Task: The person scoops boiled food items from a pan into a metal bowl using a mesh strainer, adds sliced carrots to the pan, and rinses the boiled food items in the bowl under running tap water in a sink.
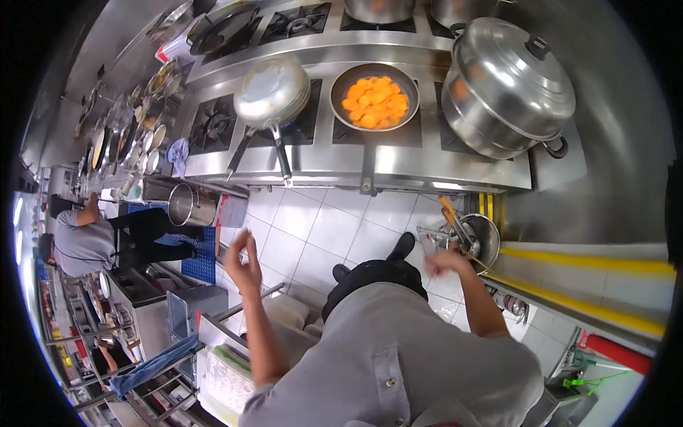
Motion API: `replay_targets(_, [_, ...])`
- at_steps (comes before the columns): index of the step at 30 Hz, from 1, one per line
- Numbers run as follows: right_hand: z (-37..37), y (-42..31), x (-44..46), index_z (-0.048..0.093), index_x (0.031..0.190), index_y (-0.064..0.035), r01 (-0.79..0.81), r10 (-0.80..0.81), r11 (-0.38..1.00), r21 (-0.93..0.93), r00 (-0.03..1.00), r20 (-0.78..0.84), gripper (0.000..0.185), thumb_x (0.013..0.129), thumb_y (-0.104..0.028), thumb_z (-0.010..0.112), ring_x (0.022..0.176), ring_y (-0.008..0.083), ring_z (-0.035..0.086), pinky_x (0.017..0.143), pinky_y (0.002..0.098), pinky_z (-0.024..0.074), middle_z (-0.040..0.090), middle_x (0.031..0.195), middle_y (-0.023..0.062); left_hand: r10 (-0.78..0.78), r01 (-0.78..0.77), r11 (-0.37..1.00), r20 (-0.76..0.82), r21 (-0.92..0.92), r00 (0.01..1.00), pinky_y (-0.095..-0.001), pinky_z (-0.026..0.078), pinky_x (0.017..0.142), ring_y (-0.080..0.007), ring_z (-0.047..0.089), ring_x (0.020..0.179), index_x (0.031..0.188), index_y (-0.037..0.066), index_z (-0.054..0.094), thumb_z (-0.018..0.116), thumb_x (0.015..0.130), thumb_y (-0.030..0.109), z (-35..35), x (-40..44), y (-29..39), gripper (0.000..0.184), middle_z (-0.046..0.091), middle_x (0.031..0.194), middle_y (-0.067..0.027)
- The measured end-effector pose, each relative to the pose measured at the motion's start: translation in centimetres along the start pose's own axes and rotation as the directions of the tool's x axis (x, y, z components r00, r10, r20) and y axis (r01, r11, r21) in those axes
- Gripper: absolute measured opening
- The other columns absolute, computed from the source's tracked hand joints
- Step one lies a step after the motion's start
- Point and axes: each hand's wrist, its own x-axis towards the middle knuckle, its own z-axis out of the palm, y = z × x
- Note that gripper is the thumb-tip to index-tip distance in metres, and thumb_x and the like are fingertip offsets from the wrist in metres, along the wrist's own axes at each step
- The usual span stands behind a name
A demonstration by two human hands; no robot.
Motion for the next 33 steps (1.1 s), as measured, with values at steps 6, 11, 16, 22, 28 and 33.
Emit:
replay_targets(6, [6.0, -27.8, -5.0, 0.031, 0.151, -0.009, 0.754, -0.578, 0.542, 0.372, 0.655, -0.487, 0.087, 0.093, -0.074, 0.034, 0.121, 0.0293, 0.055, 0.095, 0.0441, 0.046, 0.051, 0.139, 0.0206, -0.555, 0.576, 0.811, 0.181, -0.1, 0.812, -0.0321, 0.053, 0.077, -0.0223, 0.069, 0.088, 0.115, -0.001, 0.067, 0.067, 0.093, 0.015, -4.1, -15.8, -5.1, 0.027, 0.071, 0.099, -0.0135])
replay_targets(11, [8.9, -36.7, -1.5, 0.053, 0.112, -0.0097, 0.83, -0.541, 0.347, 0.436, 0.557, -0.63, 0.047, 0.095, -0.054, 0.055, 0.068, 0.0151, 0.054, 0.058, 0.0285, 0.0441, 0.06, 0.083, 0.0054, -0.387, 0.41, 0.912, 0.39, 0.026, 0.835, -0.0398, 0.052, 0.079, -0.0339, 0.066, 0.093, 0.115, 0.002, 0.066, 0.069, 0.089, 0.016, -9.1, -17.0, -5.1, 0.029, 0.068, 0.104, -0.0186])
replay_targets(16, [9.6, -36.1, -0.4, 0.049, 0.133, -0.0105, 0.868, -0.458, 0.406, 0.286, 0.465, -0.758, 0.056, 0.093, -0.047, 0.062, 0.073, 0.015, 0.056, 0.065, 0.0293, 0.05, 0.062, 0.113, 0.02, -0.535, 0.554, 0.832, 0.278, 0.013, 0.798, -0.04, 0.054, 0.081, -0.0353, 0.067, 0.093, 0.113, 0.002, 0.066, 0.068, 0.09, 0.017, -14.0, -21.2, -8.2, 0.028, 0.068, 0.104, -0.0192])
replay_targets(22, [9.0, -28.4, 10.6, 0.04, 0.144, -0.0077, 0.74, -0.382, 0.009, 0.673, 0.625, -0.681, 0.084, 0.094, -0.073, 0.022, 0.113, 0.0214, 0.055, 0.093, 0.0318, 0.0485, 0.057, 0.131, 0.013, -0.532, 0.548, 0.836, -0.235, 0.008, 0.814, -0.0387, 0.052, 0.086, -0.032, 0.066, 0.096, 0.113, 0.002, 0.066, 0.069, 0.087, 0.011, -20.3, -23.3, -12.4, 0.028, 0.069, 0.106, -0.0168])
replay_targets(28, [23.6, -32.4, 19.5, 0.049, 0.126, -0.0059, 0.456, -0.336, 0.754, 0.473, 0.886, -0.32, 0.063, 0.096, -0.06, 0.04, 0.061, 0.0203, 0.054, 0.053, 0.0302, 0.0456, 0.064, 0.095, 0.0148, -0.286, 0.733, 0.675, -0.945, -0.083, 0.157, -0.0391, 0.042, 0.101, -0.03, 0.051, 0.122, 0.136, -0.001, 0.045, 0.071, 0.086, 0.012, -28.8, -22.6, -20.0, 0.058, 0.049, 0.137, -0.0165])
replay_targets(33, [40.1, -45.3, 20.4, 0.054, 0.121, -0.0072, 0.417, -0.397, 0.902, -0.11, 0.903, 0.166, 0.04, 0.098, -0.039, 0.05, 0.07, 0.0217, 0.061, 0.059, 0.031, 0.0499, 0.066, 0.099, 0.0148, -0.188, 0.662, 0.69, -0.956, -0.293, -0.227, -0.0396, 0.04, 0.105, -0.0312, 0.044, 0.128, 0.141, -0.004, 0.033, 0.073, 0.088, 0.018, -34.9, -24.5, -29.6, 0.071, 0.036, 0.144, -0.0196])
